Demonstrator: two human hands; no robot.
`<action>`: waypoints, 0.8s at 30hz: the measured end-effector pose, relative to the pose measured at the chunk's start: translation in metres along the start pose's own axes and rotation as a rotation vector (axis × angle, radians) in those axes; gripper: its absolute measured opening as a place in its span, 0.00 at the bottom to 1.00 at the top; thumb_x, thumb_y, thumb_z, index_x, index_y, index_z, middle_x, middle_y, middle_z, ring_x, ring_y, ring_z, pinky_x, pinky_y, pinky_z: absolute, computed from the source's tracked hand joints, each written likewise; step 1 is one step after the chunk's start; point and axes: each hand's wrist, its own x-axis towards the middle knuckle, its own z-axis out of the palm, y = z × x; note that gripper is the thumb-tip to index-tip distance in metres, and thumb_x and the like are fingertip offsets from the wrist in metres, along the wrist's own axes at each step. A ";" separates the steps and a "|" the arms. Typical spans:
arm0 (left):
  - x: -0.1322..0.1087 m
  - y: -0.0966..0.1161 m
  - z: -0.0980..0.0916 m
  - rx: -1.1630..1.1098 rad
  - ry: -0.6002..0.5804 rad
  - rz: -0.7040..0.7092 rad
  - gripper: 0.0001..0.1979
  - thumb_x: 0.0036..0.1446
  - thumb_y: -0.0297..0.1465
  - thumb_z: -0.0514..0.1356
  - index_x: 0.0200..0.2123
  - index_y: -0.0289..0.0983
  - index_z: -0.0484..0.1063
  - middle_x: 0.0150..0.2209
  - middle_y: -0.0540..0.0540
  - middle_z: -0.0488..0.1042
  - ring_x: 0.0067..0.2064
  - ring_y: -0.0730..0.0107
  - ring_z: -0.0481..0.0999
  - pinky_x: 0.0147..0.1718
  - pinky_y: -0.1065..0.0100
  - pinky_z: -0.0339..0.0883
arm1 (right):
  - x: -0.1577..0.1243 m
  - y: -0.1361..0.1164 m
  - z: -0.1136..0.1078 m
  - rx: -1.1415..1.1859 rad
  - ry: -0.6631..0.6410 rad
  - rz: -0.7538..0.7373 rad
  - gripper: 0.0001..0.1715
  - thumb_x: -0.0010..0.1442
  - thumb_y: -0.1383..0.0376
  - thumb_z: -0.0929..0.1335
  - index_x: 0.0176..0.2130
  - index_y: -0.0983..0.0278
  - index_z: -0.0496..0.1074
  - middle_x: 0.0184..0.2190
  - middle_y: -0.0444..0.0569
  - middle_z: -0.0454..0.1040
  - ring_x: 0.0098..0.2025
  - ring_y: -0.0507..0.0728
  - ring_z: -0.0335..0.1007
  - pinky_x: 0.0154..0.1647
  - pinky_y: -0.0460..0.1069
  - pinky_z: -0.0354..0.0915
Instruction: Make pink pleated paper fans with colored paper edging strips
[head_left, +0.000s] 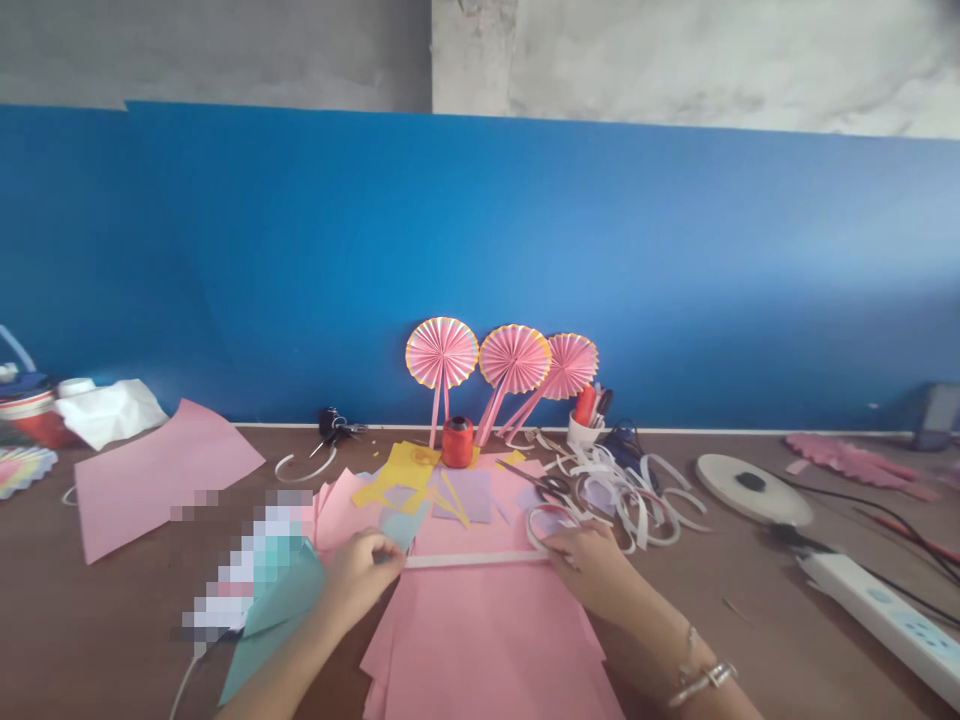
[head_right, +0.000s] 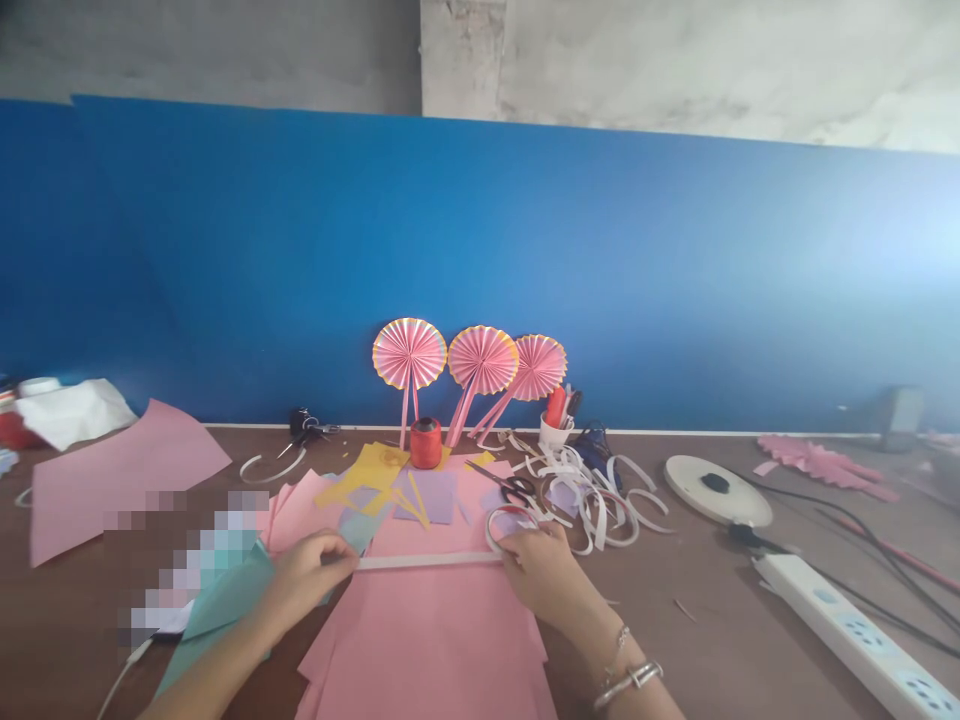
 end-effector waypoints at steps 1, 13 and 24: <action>0.000 0.000 0.000 0.004 -0.006 -0.003 0.08 0.45 0.34 0.55 0.22 0.39 0.71 0.30 0.47 0.77 0.36 0.60 0.75 0.38 0.66 0.63 | 0.000 0.001 0.001 -0.007 -0.002 0.001 0.16 0.56 0.72 0.58 0.27 0.62 0.71 0.24 0.46 0.74 0.30 0.54 0.65 0.44 0.51 0.52; 0.002 -0.006 0.001 0.005 -0.044 0.007 0.09 0.46 0.36 0.54 0.23 0.39 0.72 0.30 0.47 0.77 0.36 0.58 0.75 0.37 0.65 0.63 | 0.001 0.005 0.007 -0.058 0.030 -0.018 0.15 0.54 0.73 0.58 0.20 0.64 0.64 0.19 0.43 0.69 0.24 0.51 0.60 0.39 0.49 0.50; 0.006 -0.009 0.004 -0.027 0.118 0.173 0.10 0.48 0.37 0.54 0.21 0.40 0.69 0.27 0.48 0.74 0.35 0.61 0.73 0.36 0.65 0.64 | 0.001 -0.003 -0.005 0.057 0.192 -0.026 0.16 0.53 0.74 0.58 0.25 0.63 0.70 0.24 0.46 0.73 0.31 0.54 0.68 0.46 0.53 0.55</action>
